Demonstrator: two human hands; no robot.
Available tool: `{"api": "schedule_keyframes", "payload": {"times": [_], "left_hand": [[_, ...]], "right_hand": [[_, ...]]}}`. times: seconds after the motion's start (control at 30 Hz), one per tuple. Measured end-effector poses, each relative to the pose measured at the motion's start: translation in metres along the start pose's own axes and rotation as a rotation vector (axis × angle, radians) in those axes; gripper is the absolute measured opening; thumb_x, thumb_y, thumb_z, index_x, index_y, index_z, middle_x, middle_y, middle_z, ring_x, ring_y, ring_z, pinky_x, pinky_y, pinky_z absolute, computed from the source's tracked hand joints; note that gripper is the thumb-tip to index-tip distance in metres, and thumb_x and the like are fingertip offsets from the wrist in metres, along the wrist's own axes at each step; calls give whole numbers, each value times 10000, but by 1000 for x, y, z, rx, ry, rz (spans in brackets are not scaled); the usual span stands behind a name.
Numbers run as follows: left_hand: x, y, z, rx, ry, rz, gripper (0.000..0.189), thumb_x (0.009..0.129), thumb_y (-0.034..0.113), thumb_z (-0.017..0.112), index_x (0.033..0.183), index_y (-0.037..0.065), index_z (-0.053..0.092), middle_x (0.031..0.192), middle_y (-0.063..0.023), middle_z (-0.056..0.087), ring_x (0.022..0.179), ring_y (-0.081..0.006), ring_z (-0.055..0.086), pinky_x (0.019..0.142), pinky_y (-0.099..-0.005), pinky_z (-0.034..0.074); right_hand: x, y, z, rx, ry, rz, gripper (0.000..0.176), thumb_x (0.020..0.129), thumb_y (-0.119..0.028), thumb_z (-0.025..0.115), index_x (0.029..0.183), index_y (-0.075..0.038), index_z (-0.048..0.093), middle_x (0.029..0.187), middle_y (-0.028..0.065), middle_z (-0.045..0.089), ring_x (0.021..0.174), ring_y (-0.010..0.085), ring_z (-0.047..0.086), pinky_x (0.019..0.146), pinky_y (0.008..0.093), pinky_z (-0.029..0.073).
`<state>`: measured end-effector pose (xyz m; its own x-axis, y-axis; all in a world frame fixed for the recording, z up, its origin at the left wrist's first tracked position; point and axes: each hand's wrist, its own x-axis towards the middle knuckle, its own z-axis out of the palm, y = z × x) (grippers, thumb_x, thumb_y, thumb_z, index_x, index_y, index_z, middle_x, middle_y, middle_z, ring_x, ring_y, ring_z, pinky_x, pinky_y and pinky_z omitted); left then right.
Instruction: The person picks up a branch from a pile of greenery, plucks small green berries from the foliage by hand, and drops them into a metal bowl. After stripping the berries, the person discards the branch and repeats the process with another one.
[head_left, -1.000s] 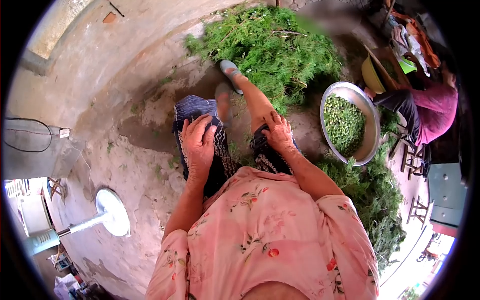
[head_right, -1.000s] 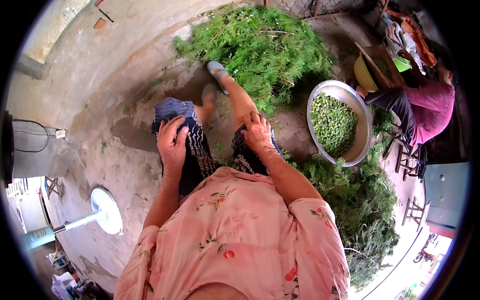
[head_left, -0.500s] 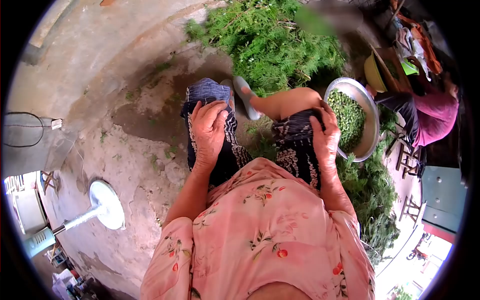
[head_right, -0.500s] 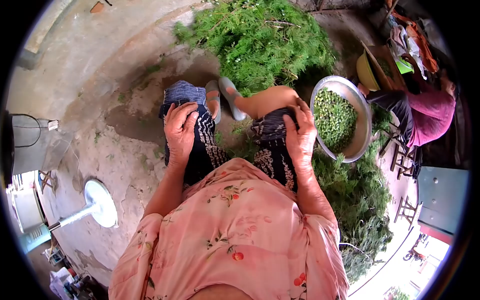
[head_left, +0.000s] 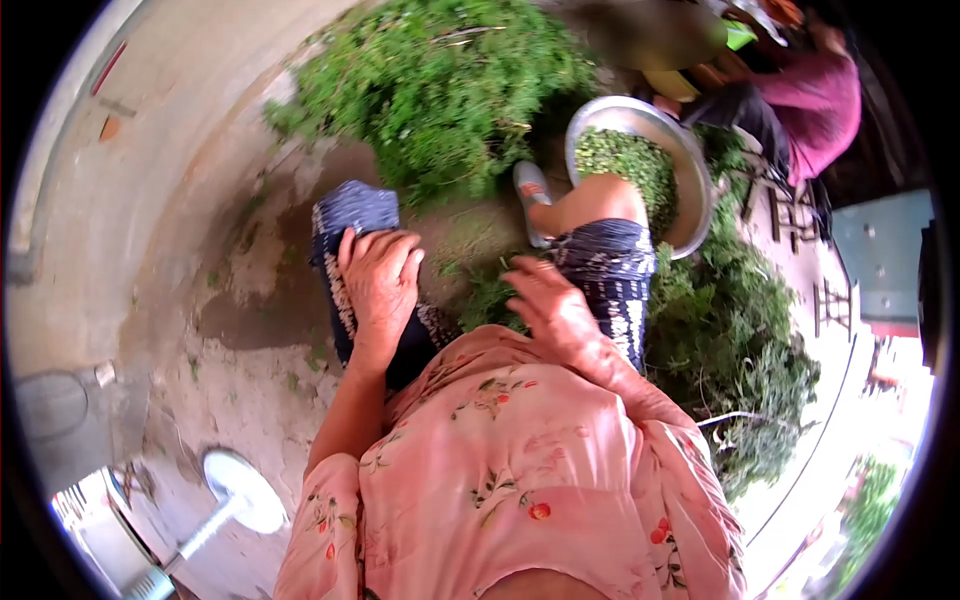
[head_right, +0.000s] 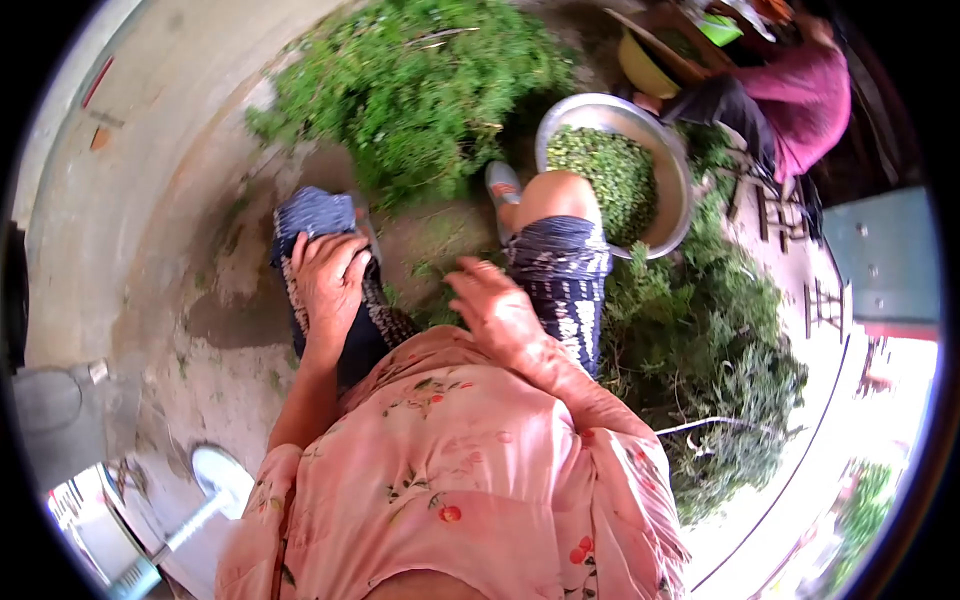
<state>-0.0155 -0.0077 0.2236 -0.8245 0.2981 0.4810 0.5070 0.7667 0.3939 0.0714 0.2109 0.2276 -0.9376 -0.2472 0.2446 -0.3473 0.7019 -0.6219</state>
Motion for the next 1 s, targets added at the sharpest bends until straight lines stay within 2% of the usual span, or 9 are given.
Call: {"api": "schedule_keyframes", "payload": {"times": [0.17,0.33,0.5,0.6,0.67,0.73,0.87,0.93,1.0], "left_hand": [[-6,36,11,92,-433,210,223,722,165,619,925,78,585,927,-75,580,918,-228,528,1013,-514,191],[-37,58,35,-169,-1048,491,259,752,162,528,990,59,522,931,-155,556,954,-304,528,974,-493,264],[0,66,78,-19,-1094,637,133,707,54,474,771,42,590,795,-162,592,809,-299,572,687,-413,434],[6,56,109,158,-776,716,141,707,72,479,787,37,591,800,-156,595,801,-285,576,697,-397,433],[-6,51,136,226,-836,708,178,739,86,466,836,42,608,851,-147,611,841,-275,584,746,-390,437],[-16,55,158,-174,-1260,193,319,807,171,459,1091,54,543,1041,-183,586,1003,-322,540,876,-412,398],[-26,61,160,5,-1501,583,372,836,179,426,1179,47,486,1170,-219,505,1094,-334,481,935,-392,365],[-35,59,174,-98,-1209,621,270,808,205,460,963,47,614,1019,-187,596,956,-291,575,805,-373,449],[-38,64,180,-125,-1218,616,276,812,204,457,995,45,590,1047,-186,576,981,-289,555,824,-370,435]], "right_hand": [[-17,21,5,33,-192,143,358,730,-113,629,1040,38,533,1092,250,504,964,380,534,814,392,464],[-18,20,-10,202,225,193,265,757,-46,598,998,42,533,1004,219,533,911,361,548,771,383,472],[-17,10,-59,39,543,146,338,713,-31,633,1036,12,540,1016,165,537,945,332,530,819,388,437],[-3,22,-82,-212,534,232,549,637,-129,701,1141,-56,498,1231,194,416,1137,394,385,943,466,328],[8,34,-77,-279,464,367,646,628,-160,712,1208,-63,444,1301,212,336,1195,405,324,973,462,303],[6,53,-57,-225,390,378,684,620,-182,717,1226,-62,423,1313,218,305,1207,383,311,973,474,303],[4,47,-61,-239,304,426,653,644,-207,706,1222,-67,437,1326,211,295,1220,376,309,969,450,316],[-1,48,-65,-204,362,423,607,636,-194,702,1179,-47,475,1293,233,322,1201,394,310,982,463,300],[-9,49,-69,-200,380,441,593,642,-199,698,1171,-45,478,1288,231,330,1199,391,312,983,456,302]]}}
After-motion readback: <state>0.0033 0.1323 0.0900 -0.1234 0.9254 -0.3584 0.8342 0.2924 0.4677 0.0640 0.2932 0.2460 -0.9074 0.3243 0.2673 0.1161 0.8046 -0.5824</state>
